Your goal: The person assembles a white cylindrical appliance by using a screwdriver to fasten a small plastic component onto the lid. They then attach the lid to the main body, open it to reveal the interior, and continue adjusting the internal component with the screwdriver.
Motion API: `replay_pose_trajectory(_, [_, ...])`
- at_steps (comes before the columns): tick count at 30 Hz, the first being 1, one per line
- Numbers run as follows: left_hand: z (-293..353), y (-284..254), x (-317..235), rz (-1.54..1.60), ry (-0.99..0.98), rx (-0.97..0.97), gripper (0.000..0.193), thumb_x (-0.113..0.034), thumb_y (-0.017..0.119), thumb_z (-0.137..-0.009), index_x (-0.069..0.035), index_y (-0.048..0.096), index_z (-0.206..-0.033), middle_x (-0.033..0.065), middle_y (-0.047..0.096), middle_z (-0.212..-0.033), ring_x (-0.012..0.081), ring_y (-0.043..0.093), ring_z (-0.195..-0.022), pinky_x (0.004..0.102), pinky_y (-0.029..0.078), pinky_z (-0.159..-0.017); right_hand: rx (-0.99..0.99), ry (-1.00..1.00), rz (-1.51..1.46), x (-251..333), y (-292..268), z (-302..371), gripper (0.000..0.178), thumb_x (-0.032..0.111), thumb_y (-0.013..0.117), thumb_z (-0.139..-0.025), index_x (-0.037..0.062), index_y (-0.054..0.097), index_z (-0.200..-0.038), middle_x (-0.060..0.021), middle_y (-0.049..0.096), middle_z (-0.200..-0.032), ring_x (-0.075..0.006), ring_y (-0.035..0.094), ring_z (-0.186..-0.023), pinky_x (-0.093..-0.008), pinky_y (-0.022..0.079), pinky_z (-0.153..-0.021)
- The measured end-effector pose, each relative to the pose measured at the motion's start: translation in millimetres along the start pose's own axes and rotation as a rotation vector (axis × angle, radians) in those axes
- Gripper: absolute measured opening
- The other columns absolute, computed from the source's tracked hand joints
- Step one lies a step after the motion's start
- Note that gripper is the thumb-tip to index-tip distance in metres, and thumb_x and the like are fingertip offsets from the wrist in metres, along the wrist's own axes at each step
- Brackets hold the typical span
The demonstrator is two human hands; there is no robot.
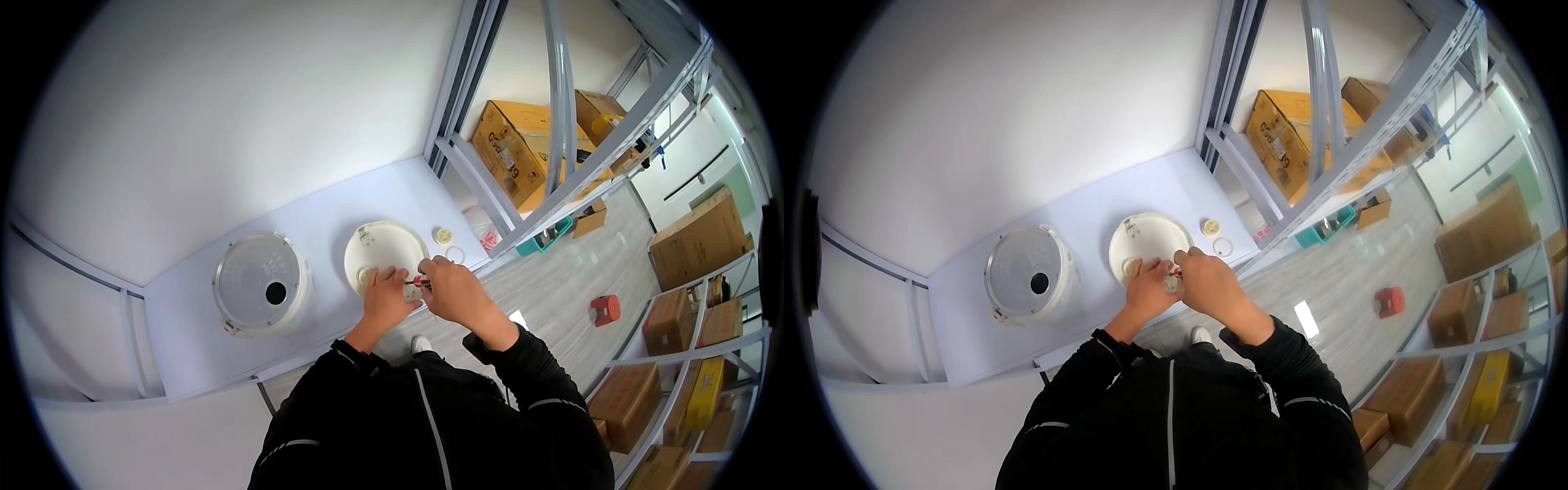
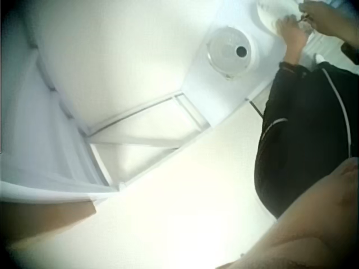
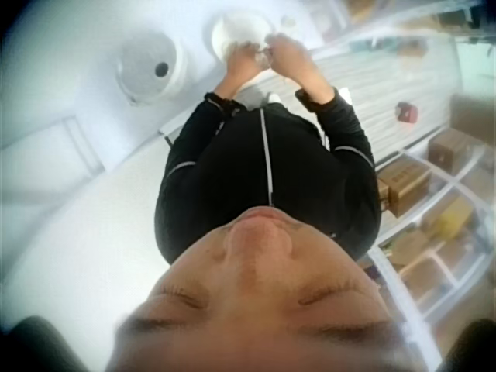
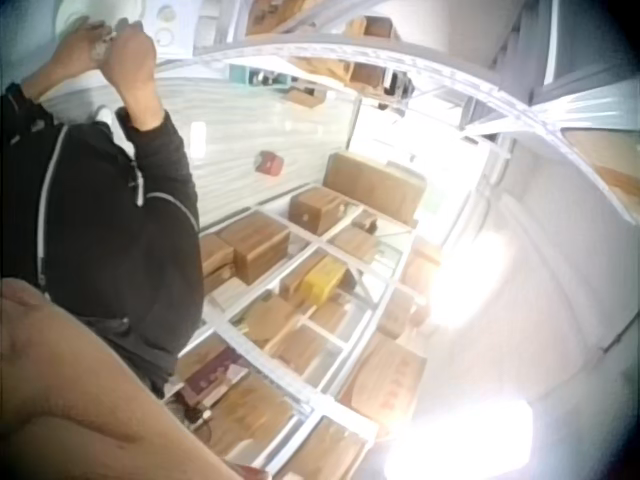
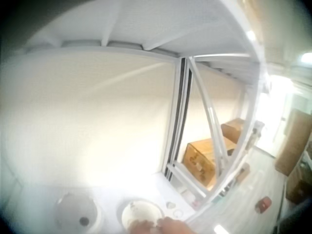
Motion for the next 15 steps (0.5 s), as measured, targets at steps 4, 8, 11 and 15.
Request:
replay_pose_trajectory(4, [3.3,2.1,1.0,-0.003,0.027,-0.017,0.075,-0.043,0.092,-0.078,-0.009,0.063,-0.139,0.0134,0.072,-0.136,0.0321,0.055,-0.146,0.0550,0.027,-0.131,-0.143,-0.001,-0.098,7.3,-14.7,0.8,0.028,0.011,0.079,-0.085,0.0022,0.072,-0.110,-0.0185,0.073,-0.095,-0.0399,0.074,-0.082,-0.0469,0.060,-0.073])
replay_pose_trajectory(8, [2.0,-0.4,0.5,0.013,0.031,-0.020,0.072,-0.045,0.090,-0.080,-0.010,0.064,-0.137,0.0097,0.074,-0.136,0.0328,0.058,-0.144,0.0571,0.027,-0.130,-0.294,0.044,-0.231,9.6,-45.5,5.7,0.033,0.012,0.081,-0.082,0.0025,0.070,-0.112,-0.0198,0.075,-0.094,-0.0422,0.073,-0.082,-0.0483,0.059,-0.074])
replay_pose_trajectory(11, [-2.3,-4.3,-0.7,0.038,0.013,0.029,0.077,-0.045,0.091,-0.079,-0.009,0.063,-0.141,0.0096,0.074,-0.137,0.0328,0.058,-0.144,0.0568,0.025,-0.132,-0.399,0.142,-0.331,-5.8,-58.2,9.8,0.040,0.015,0.085,-0.083,0.0037,0.068,-0.118,-0.0174,0.074,-0.091,-0.0356,0.073,-0.077,-0.0441,0.058,-0.070])
replay_pose_trajectory(15, [-10.7,-14.8,-12.9,0.054,-0.014,0.027,0.081,-0.044,0.091,-0.079,-0.006,0.061,-0.145,0.0115,0.074,-0.136,0.0326,0.059,-0.142,0.0567,0.025,-0.132,-0.590,0.172,-0.464,-29.0,-81.4,21.4,0.046,0.017,0.088,-0.087,0.0035,0.067,-0.126,-0.0129,0.077,-0.097,-0.0214,0.074,-0.075,-0.0332,0.057,-0.067])
Point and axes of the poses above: each hand's wrist, its own z-axis away from the middle knuckle, its own y-axis out of the palm, x = y × z, the point moved 3 cm from there along -z, towards the middle knuckle
